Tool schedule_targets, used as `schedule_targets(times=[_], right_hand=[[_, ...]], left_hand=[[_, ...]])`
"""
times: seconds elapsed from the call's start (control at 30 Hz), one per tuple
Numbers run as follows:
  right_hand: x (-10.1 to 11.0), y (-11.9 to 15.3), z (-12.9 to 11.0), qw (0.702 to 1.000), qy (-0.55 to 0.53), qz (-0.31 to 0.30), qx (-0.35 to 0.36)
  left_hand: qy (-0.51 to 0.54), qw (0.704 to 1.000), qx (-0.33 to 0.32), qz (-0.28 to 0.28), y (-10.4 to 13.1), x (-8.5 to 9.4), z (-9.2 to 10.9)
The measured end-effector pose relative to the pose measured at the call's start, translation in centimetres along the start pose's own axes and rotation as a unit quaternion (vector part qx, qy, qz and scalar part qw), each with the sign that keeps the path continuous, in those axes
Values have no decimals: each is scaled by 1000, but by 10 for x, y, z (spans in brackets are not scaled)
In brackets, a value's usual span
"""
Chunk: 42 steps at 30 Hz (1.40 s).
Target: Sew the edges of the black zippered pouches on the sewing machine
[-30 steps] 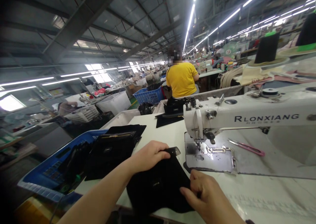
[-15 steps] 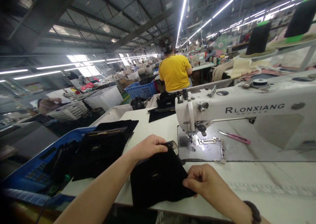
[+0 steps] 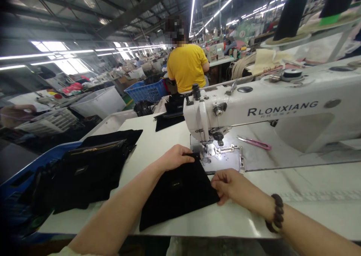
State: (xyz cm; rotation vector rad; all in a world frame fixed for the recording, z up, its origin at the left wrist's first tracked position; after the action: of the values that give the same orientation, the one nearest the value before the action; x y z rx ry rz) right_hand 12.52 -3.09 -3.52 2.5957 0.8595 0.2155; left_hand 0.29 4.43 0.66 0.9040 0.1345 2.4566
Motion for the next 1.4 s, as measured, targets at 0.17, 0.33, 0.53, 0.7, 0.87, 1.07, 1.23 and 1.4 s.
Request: schedule_targets(times=[0.17,0.33,0.53,0.7,0.87,1.07,1.23,1.4], right_hand=[[3,1,-30,990,95,-39,97],[1,6,-58,929,287,-46,229],[-14,12,-60,797,470,-8,380],[-33,21,-55,723,555,-39,408],[-34,20,-61,744,547,-50,380],[-32,17,-55,741,556,-69,371],[-35,18,-52,732,568,-79,368],[-34,24,-55,713,583,-43,387]], left_hand=[[-19,1000,-6,2,-6,-1,1],[-23,1000,-7,2,-8,0,1],[-25,1000,7,-5,-11,-4,-6],[-18,998,43,-45,-16,-10,-17],[-20,993,88,-71,-19,-8,-23],[-64,993,94,-40,-21,-9,-17],[-131,988,78,-4,-18,-10,-12],[-221,972,58,51,-10,-10,2]])
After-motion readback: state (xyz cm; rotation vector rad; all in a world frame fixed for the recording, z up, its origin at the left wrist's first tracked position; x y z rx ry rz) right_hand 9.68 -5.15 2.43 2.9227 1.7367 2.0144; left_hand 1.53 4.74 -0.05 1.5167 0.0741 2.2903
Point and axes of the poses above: each hand's wrist, its own y-axis away from the middle knuckle, its own x-axis out of the back of the hand, z = x × y, the point moved 10 cm from there along -y, towards the middle knuckle, and after that the axes turned 3 degrees about -x, right-handed, at the moved point
